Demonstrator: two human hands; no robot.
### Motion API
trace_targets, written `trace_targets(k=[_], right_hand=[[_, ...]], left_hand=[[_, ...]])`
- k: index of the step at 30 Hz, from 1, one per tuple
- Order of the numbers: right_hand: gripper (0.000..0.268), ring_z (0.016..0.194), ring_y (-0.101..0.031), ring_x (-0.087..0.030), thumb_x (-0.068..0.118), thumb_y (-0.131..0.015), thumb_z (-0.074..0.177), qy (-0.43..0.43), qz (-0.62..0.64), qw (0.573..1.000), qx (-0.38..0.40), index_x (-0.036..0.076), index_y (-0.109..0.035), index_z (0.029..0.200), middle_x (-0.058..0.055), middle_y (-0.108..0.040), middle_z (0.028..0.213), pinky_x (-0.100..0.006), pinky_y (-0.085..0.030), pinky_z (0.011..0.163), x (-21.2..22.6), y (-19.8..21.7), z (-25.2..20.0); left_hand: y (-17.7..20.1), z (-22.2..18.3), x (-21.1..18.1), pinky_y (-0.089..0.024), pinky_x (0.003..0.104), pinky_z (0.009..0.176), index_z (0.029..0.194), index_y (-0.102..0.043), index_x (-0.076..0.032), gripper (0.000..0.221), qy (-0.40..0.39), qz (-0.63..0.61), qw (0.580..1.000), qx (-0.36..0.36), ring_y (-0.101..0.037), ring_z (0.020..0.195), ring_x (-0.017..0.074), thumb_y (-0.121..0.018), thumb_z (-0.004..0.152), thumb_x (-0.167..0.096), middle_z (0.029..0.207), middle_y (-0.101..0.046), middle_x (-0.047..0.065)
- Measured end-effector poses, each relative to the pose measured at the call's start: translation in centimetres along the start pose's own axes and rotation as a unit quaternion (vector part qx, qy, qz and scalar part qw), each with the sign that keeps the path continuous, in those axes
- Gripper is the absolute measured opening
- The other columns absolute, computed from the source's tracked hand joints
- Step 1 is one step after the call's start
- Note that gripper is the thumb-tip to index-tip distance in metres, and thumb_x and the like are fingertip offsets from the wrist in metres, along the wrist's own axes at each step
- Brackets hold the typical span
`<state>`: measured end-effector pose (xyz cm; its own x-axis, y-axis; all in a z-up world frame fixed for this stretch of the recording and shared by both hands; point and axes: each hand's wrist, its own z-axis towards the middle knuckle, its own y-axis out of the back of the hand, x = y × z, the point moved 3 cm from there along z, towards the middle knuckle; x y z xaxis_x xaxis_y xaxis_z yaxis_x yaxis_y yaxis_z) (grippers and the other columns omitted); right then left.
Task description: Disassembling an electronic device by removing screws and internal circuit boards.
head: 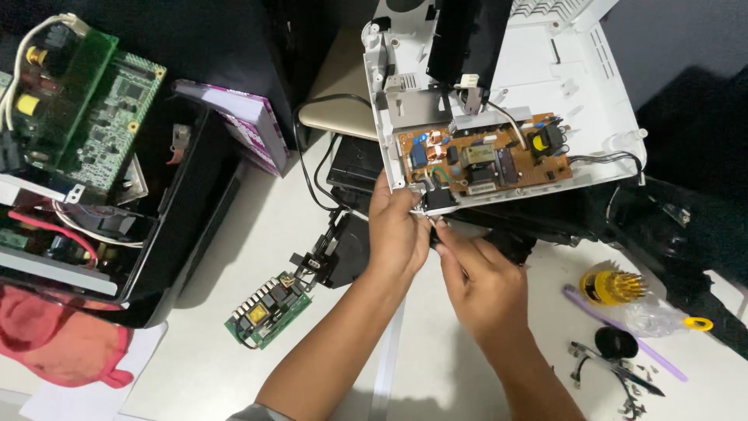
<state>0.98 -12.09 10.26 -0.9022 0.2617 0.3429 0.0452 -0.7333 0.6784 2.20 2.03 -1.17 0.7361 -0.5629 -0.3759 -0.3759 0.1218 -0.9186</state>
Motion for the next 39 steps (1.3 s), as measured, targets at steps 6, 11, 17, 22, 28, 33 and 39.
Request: trace_targets(k=[6, 11, 17, 22, 28, 33, 39], right_hand=[[0.023, 0.089, -0.076, -0.032, 0.007, -0.073, 0.093, -0.089, 0.139, 0.986, -0.026, 0.008, -0.079, 0.116, -0.015, -0.078, 0.096, -0.041, -0.059, 0.072, -0.4, -1.5, -1.2], [0.028, 0.052, -0.054, -0.008, 0.006, -0.064, 0.098, -0.293, 0.366, 0.882, 0.047, 0.008, -0.074, 0.124, -0.006, -0.064, 0.063, -0.024, -0.048, 0.044, -3.9, -4.5, -4.0], [0.024, 0.05, -0.059, -0.013, 0.013, -0.077, 0.09, -0.189, 0.208, 0.951, 0.126, 0.01, -0.08, 0.113, -0.01, -0.071, 0.063, -0.029, -0.051, 0.044, -3.5, 2.0, 1.3], [0.037, 0.084, -0.071, -0.023, 0.035, -0.063, 0.098, -0.09, -0.058, 0.97, 0.219, 0.021, -0.073, 0.131, -0.004, -0.077, 0.103, -0.036, -0.048, 0.074, -2.0, 5.2, 8.4], [0.038, 0.083, -0.074, -0.032, 0.052, -0.074, 0.088, -0.102, -0.13, 0.93, 0.328, 0.025, -0.062, 0.112, 0.001, -0.078, 0.083, -0.046, -0.045, 0.073, -1.1, 0.6, 11.7], [0.033, 0.068, -0.076, -0.037, 0.043, -0.076, 0.087, 0.016, -0.26, 0.938, 0.23, 0.022, -0.06, 0.108, -0.01, -0.07, 0.065, -0.046, -0.06, 0.059, 1.3, -2.0, 11.5], [0.041, 0.082, -0.074, -0.044, 0.039, -0.085, 0.079, -0.098, -0.145, 0.956, 0.236, 0.025, -0.063, 0.111, -0.015, -0.071, 0.072, -0.053, -0.058, 0.074, -1.2, -2.0, 10.7]], left_hand=[[-0.1, 0.0, -0.1, -0.065, 0.046, 0.07, 0.128, -0.054, 0.003, 0.053, -0.006, 0.015, 1.0, 0.001, -0.073, 0.09, 0.0319, -0.046, 0.077, 0.012, 0.104, -0.066, 0.021], [-0.3, -0.2, -0.3, -0.066, 0.041, 0.065, 0.126, -0.054, -0.001, 0.051, 0.001, 0.032, 0.999, -0.003, -0.073, 0.086, 0.0279, -0.046, 0.077, 0.011, 0.101, -0.067, 0.018], [-0.3, 0.2, -1.1, -0.062, 0.056, 0.077, 0.131, -0.052, 0.002, 0.057, 0.021, 0.017, 1.0, 0.001, -0.071, 0.094, 0.0352, -0.043, 0.076, 0.014, 0.107, -0.066, 0.023], [-2.7, -1.2, -2.8, -0.056, 0.035, 0.053, 0.129, -0.058, -0.002, 0.059, 0.039, 0.02, 0.999, -0.015, -0.061, 0.077, 0.0223, -0.04, 0.075, 0.014, 0.097, -0.064, 0.015], [-3.6, -1.7, -3.1, -0.059, 0.032, 0.07, 0.13, -0.06, -0.005, 0.034, 0.042, -0.051, 0.998, -0.02, -0.069, 0.087, 0.0216, -0.063, 0.096, -0.01, 0.106, -0.071, 0.013], [-3.6, -2.0, -2.7, -0.066, 0.036, 0.061, 0.137, -0.052, -0.01, 0.033, 0.016, -0.023, 1.0, -0.012, -0.071, 0.07, 0.0208, -0.058, 0.107, -0.021, 0.084, -0.065, 0.012], [-3.9, -2.4, -2.7, -0.066, 0.03, 0.067, 0.138, -0.052, -0.006, 0.04, -0.039, -0.007, 0.998, -0.044, -0.072, 0.079, 0.0171, -0.064, 0.099, -0.008, 0.098, -0.068, 0.013]])
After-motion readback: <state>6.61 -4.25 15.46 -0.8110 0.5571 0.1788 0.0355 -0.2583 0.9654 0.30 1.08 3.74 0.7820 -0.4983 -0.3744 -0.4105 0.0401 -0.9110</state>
